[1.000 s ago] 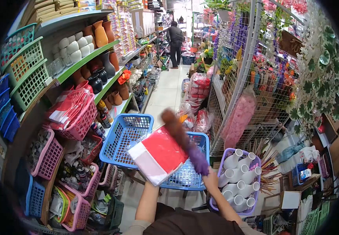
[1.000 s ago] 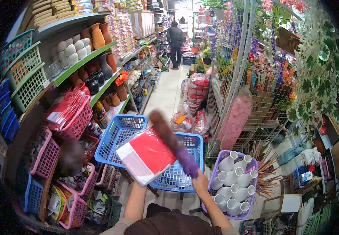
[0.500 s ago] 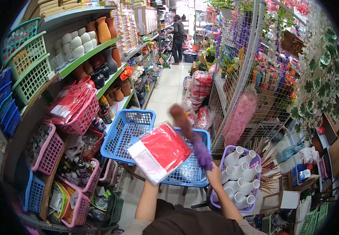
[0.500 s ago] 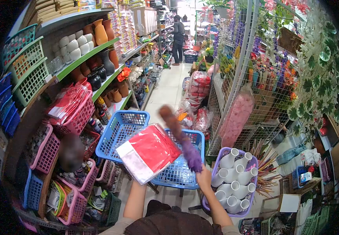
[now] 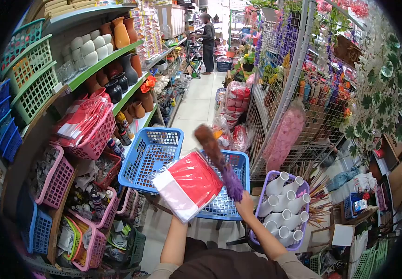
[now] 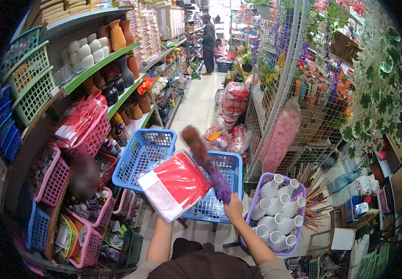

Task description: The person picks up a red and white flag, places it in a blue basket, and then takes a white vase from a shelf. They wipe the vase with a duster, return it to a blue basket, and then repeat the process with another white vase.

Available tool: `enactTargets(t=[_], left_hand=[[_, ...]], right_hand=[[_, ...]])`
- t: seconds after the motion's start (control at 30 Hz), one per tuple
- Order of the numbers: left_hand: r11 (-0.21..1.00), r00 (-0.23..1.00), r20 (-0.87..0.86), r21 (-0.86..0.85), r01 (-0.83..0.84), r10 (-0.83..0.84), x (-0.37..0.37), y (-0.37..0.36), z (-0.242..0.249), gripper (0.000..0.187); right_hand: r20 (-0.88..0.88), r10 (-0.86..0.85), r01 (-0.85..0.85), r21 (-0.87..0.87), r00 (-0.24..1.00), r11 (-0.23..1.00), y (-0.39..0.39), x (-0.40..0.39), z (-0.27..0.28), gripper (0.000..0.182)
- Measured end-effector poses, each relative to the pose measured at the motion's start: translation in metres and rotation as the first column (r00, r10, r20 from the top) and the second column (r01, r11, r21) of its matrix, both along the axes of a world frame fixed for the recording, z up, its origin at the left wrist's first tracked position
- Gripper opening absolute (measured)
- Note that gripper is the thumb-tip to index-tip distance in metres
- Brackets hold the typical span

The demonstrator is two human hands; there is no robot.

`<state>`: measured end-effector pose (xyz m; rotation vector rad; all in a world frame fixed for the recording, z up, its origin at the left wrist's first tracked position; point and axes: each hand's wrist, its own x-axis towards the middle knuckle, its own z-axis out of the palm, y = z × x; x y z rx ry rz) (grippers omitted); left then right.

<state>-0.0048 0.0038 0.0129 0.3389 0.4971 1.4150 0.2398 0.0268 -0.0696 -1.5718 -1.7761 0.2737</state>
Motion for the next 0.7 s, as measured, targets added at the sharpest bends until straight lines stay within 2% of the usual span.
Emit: enactTargets(t=[0.03, 0.1, 0.2, 0.37, 0.43, 0.5, 0.57, 0.6, 0.63, 0.67, 0.7], left_hand=[[1.000, 1.000, -0.002, -0.006, -0.003, 0.003, -0.002, -0.003, -0.004, 0.069], [1.000, 1.000, -0.007, -0.018, -0.010, 0.009, -0.005, -0.004, -0.006, 0.069], [0.999, 1.000, -0.016, -0.034, -0.018, 0.018, -0.009, -0.010, -0.013, 0.069], [0.998, 0.999, -0.031, -0.050, -0.038, 0.036, -0.018, -0.022, -0.019, 0.070], [0.998, 0.999, -0.030, -0.043, -0.044, 0.043, -0.020, -0.021, -0.017, 0.070], [0.998, 0.999, -0.027, -0.034, -0.046, 0.045, -0.016, -0.018, -0.014, 0.070], [0.999, 0.998, -0.027, -0.024, -0.049, 0.048, -0.008, -0.021, -0.012, 0.070], [0.999, 0.999, -0.027, -0.018, -0.047, 0.047, -0.007, -0.018, -0.008, 0.070], [0.999, 0.999, -0.028, -0.011, -0.044, 0.044, 0.002, -0.010, -0.003, 0.070], [0.999, 0.999, -0.029, -0.004, -0.040, 0.040, 0.006, -0.009, -0.002, 0.070], [0.999, 0.999, -0.031, 0.004, -0.035, 0.036, 0.009, -0.007, 0.001, 0.071]], right_hand=[[0.091, -0.071, 0.077, -0.054, 0.993, 0.996, 0.008, -0.001, -0.007, 0.033], [0.141, -0.058, 0.070, -0.085, 0.988, 0.994, 0.028, -0.001, -0.028, 0.034], [0.339, -0.175, 0.265, -0.240, 0.924, 0.934, 0.052, -0.004, -0.047, 0.035], [0.376, -0.210, 0.330, -0.293, 0.903, 0.897, 0.056, 0.001, -0.072, 0.039], [0.370, -0.232, 0.352, -0.299, 0.900, 0.887, 0.058, 0.000, -0.069, 0.040], [0.277, -0.427, 0.492, -0.233, 0.861, 0.839, 0.056, -0.011, -0.050, 0.048], [0.270, -0.398, 0.454, -0.193, 0.877, 0.870, 0.061, -0.011, -0.037, 0.053], [-0.356, -0.240, 0.029, -0.508, 0.903, 0.861, 0.068, -0.008, -0.035, 0.054], [-0.850, -0.200, -0.486, -0.455, 0.488, 0.746, 0.075, -0.004, -0.032, 0.056], [-0.850, -0.196, -0.481, -0.450, 0.488, 0.753, 0.068, -0.009, -0.011, 0.056], [-0.968, -0.225, -0.691, -0.237, 0.110, 0.682, 0.046, -0.024, 0.030, 0.053]])
